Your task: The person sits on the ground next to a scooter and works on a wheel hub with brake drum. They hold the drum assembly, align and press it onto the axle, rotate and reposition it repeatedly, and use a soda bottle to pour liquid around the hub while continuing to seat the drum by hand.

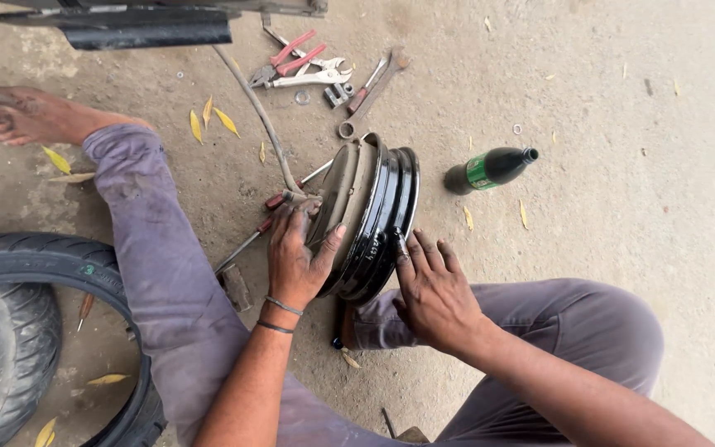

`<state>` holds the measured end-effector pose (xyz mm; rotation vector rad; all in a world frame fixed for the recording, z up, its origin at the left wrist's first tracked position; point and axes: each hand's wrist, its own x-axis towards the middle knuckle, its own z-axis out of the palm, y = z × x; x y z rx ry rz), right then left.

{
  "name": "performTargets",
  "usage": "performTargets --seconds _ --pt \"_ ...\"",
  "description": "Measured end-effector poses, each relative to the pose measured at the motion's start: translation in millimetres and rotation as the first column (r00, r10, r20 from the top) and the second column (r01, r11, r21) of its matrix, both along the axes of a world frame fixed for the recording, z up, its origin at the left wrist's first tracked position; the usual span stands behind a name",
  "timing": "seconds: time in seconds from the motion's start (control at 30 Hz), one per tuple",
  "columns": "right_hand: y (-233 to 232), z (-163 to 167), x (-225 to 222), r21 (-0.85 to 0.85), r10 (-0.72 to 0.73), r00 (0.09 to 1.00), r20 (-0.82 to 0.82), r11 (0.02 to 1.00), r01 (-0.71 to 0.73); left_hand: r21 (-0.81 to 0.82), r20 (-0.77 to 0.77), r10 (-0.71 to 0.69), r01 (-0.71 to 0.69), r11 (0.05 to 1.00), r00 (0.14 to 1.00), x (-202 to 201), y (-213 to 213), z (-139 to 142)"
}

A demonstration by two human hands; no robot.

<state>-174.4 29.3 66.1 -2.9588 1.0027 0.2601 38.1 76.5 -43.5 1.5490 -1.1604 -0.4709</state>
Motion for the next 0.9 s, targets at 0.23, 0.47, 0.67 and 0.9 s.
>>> performTargets --seconds 0.23,0.47,0.67,0.9 --pt "-103 3 39 0.159 -0.266 0.880 -0.394 0.923 0.350 0.064 -0.037 -0.043 0.045 0.997 0.998 -9 -12 -17" --pt "-16 15 28 0.074 -0.029 0.930 -0.366 0.995 0.060 0.042 0.012 0.043 -0.043 0.998 0.999 -22 -12 -35" --pt "-132 50 75 0.209 -0.197 0.839 -0.507 0.917 0.341 0.007 -0.005 0.060 -0.060 0.998 0.998 -26 -16 -26" --pt "-59 35 39 0.187 -0.057 0.971 -0.233 0.977 0.102 -0.006 -0.037 0.070 -0.070 0.998 0.997 -25 -11 -36"
